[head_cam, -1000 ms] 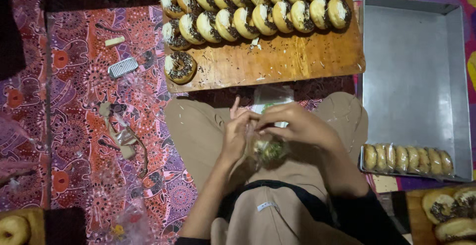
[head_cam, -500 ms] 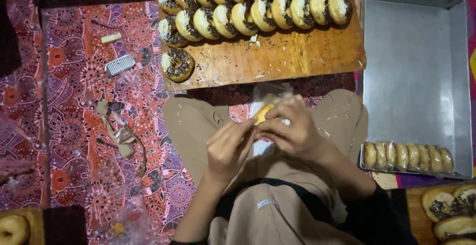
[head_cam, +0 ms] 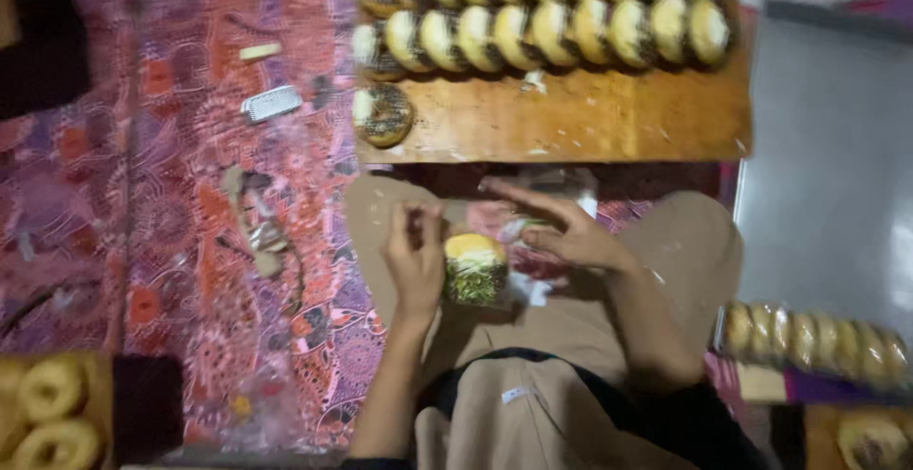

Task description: The person sits on the floor and repeatedly picks up doughnuts from a wooden board, places them into clear plastic bags, and sets the filled bags into a metal tray. The doughnuts are topped with white and dark sprinkles.

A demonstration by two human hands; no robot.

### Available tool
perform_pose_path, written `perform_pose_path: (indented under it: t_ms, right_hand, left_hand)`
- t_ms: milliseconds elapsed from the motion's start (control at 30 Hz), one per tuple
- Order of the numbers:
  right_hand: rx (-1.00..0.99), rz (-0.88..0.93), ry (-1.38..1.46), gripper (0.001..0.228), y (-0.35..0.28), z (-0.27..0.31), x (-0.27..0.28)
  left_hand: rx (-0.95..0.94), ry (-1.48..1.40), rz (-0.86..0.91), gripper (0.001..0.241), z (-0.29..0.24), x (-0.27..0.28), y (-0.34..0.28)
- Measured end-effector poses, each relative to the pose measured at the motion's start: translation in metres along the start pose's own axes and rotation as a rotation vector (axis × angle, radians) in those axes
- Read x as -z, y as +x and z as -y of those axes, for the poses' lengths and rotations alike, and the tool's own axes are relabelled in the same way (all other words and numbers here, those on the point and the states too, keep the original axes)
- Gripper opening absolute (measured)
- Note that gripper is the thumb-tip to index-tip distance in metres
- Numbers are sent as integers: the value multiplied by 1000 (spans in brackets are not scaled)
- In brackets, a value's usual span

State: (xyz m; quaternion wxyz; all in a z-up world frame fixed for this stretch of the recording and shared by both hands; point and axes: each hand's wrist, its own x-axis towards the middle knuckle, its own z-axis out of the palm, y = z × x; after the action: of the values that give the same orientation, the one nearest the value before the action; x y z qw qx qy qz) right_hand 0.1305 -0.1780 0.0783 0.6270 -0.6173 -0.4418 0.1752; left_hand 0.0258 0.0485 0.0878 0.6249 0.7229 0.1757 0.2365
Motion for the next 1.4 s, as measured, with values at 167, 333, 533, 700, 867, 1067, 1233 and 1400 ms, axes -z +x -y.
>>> perform_pose_path:
  t_ms: [167,333,533,700,867,1067,1233,1400]
  right_hand:
    - [-387,-431,266,21,37,-45,-34]
    - [-352,-46,1050,45,-39,-117,34]
    - [-518,299,-353,41,-53,-174,78]
    - [-386,43,-162,34,-32,-138,23]
    - [-259,-156,449,14,-18,-127,-60]
    - [-525,-526,448,16,8,-141,-80]
    - [-356,-655,266,8,27,-143,-91]
    - [-619,-536,201,15,-1,-158,-127]
  left_hand:
    - [47,46,-301,13,26,34,16]
    - [83,18,-433,14,50,80,1]
    - [96,73,-390,18,75,72,-14]
    - [63,-173,-264,18,87,26,-24]
    - [188,-357,-201,18,108,3,-38]
    - [281,-304,-338,16,102,11,-27]
    - [-129,303,-470,17,77,33,-21]
    - [262,363,-380,20,92,57,-49]
